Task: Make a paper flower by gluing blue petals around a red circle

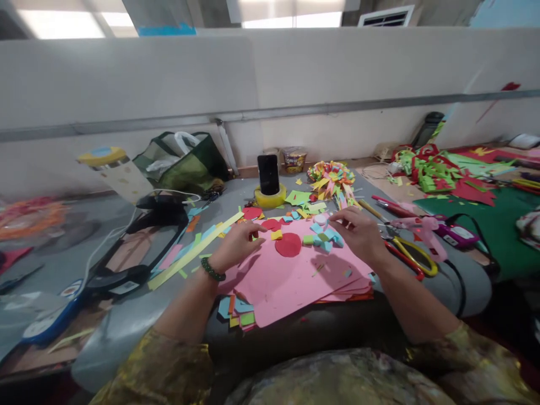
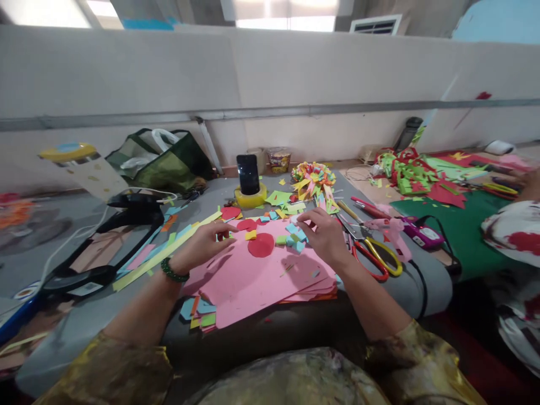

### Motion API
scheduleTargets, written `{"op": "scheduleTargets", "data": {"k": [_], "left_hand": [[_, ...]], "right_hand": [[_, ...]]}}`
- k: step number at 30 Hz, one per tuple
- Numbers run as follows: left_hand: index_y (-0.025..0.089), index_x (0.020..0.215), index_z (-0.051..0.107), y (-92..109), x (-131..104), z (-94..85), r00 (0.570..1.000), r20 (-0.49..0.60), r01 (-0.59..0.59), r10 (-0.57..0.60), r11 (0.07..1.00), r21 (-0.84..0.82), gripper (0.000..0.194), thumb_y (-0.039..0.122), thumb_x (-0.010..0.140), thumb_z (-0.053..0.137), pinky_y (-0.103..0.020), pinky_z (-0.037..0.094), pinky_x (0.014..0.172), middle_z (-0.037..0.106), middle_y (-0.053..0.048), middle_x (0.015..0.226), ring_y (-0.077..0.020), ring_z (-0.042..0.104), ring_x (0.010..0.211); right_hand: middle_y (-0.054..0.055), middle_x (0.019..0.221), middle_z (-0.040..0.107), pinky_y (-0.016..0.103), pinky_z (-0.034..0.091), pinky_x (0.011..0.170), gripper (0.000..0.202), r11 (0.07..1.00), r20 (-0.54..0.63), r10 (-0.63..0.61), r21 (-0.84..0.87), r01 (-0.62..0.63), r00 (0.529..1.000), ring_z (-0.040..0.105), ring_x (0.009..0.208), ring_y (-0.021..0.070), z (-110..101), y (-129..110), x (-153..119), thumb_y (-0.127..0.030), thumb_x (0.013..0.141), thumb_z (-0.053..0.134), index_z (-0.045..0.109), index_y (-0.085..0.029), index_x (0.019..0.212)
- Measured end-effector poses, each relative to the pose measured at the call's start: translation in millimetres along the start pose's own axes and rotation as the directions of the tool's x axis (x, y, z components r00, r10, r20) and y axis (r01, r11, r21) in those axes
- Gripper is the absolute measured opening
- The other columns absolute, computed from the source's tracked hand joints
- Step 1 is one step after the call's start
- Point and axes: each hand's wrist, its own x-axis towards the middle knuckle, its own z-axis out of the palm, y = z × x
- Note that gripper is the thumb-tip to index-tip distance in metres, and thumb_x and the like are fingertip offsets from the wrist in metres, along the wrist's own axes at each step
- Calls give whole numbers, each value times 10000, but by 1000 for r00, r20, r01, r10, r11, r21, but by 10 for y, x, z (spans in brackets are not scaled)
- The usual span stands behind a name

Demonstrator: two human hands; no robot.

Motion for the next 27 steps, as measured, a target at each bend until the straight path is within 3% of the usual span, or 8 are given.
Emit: {"op": "scheduleTargets", "data": {"k": [5,8,12,17,21,23,25,27], "left_hand": [[153,1002,741,336,71,163,995,-46,-96,85,930,-356,312,340,765,661,-227,389,543,559,24,621,-100,439,557],[158,1089,722,614,229,334,994,45,-70,98,905,-421,397,253,704,719,-216,377,524,549,51,594,-93,439,536],[138,710,744,805,520,558,988,121,-19,91,869,-494,84,196,724,685,-216,408,543,591,23,560,-105,505,554],[140,656,735,675,819,696,997,63,73,-46,844,-531,85,144,715,673,-246,499,668,711,-29,672,-154,631,682],[114,782,745,517,942,687,989,94,148,-118,871,-469,105,124,697,684,-245,497,642,707,-35,688,-144,626,658],[108,931,742,483,963,614,980,153,181,-126,883,-434,266,128,668,708,-233,474,574,688,-11,659,-130,604,593],[120,982,735,470,954,474,972,201,192,-119,898,-397,324,156,660,719,-219,433,526,652,19,609,-118,568,545],[136,827,746,456,903,266,971,210,184,-115,919,-348,165,200,677,718,-216,387,522,598,35,547,-107,519,529]], "right_hand": [[13,745,654,252,419,565,100,1000,140,13,16,-15,990,549,589,123,-43,-88,146,-179,808,659,722,-216,740],[12,738,650,248,423,568,99,999,161,-20,48,13,987,558,604,124,-3,-148,165,-167,802,673,734,-218,744],[10,714,636,242,428,533,106,992,125,-78,111,65,989,563,583,117,-36,-225,74,-182,823,668,737,-213,748],[12,772,679,276,487,587,80,974,-208,-94,186,133,974,623,676,150,-520,-438,-253,-174,829,685,728,-240,816],[6,704,653,333,478,619,103,970,-624,13,198,142,781,598,650,167,-870,-571,-510,-181,811,707,754,-264,850],[10,677,645,309,437,522,91,964,-671,99,249,97,735,574,594,160,-922,-564,-598,-228,822,700,768,-262,874],[7,670,655,283,414,460,116,962,-638,155,272,31,755,569,558,149,-917,-515,-670,-230,820,700,774,-258,906],[-4,665,672,265,433,451,144,971,-590,167,237,-29,790,570,527,133,-889,-451,-730,-197,786,727,776,-253,910]]}}
